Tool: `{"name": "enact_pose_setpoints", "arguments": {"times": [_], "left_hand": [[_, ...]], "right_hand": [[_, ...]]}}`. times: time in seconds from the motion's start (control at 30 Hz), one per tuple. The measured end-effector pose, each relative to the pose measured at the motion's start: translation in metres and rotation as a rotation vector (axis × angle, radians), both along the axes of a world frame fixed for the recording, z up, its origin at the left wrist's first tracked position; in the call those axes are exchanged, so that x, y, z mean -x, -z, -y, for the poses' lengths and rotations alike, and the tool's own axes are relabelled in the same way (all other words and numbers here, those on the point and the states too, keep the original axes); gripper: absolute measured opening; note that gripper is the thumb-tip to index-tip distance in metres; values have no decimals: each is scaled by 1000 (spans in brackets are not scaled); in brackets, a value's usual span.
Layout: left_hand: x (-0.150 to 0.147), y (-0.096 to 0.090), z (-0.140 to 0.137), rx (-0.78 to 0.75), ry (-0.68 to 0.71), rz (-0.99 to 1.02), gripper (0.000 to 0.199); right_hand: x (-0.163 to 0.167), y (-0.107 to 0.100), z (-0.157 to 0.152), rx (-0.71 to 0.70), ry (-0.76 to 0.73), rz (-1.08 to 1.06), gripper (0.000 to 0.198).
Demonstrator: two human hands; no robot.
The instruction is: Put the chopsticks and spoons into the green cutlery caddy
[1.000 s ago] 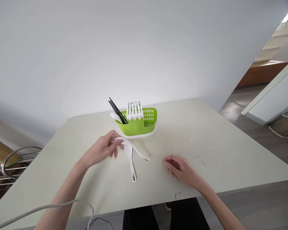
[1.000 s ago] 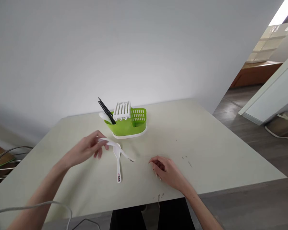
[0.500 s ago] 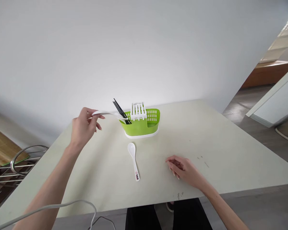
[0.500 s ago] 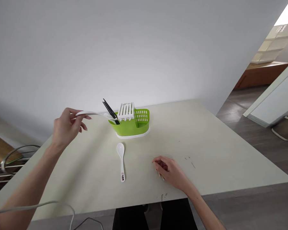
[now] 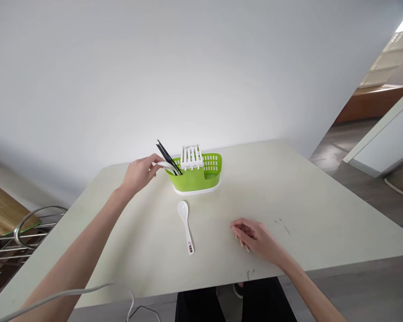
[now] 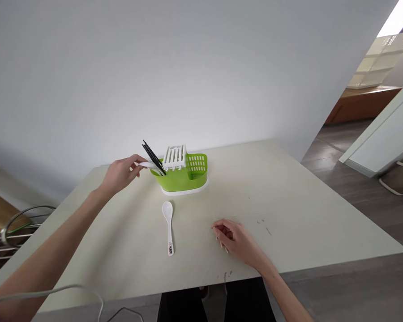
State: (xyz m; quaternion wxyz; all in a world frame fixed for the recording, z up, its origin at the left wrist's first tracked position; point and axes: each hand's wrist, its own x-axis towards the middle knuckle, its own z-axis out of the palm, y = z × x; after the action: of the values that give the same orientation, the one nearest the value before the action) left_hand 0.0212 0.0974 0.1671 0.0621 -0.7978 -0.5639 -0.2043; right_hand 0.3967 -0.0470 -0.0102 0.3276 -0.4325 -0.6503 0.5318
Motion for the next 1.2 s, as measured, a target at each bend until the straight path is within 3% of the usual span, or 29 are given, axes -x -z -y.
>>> {"name": "enact_pose_setpoints", "arguments": {"times": [0.13,0.33,0.57,0.8,0.97,1.2], "left_hand": [[4,8,-1,-91,-5,71,27],[11,11,2,-11,45,211,25],[8,6,13,-7,-13,368,19],[6,13,8,49,58,312,30],[3,17,2,10,97,286,35],[-2,18,6,-43,131,332,27]], "right_hand": [[0,-1,0,-8,0,-1,40],[-1,2,0,0,8,-6,36],[-4,4,-1,-9,7,18,38],[-6,4,0,-2,14,17,38],[-6,2,0,9,3,8,38],[-8,2,0,14,-6,3,36]]}}
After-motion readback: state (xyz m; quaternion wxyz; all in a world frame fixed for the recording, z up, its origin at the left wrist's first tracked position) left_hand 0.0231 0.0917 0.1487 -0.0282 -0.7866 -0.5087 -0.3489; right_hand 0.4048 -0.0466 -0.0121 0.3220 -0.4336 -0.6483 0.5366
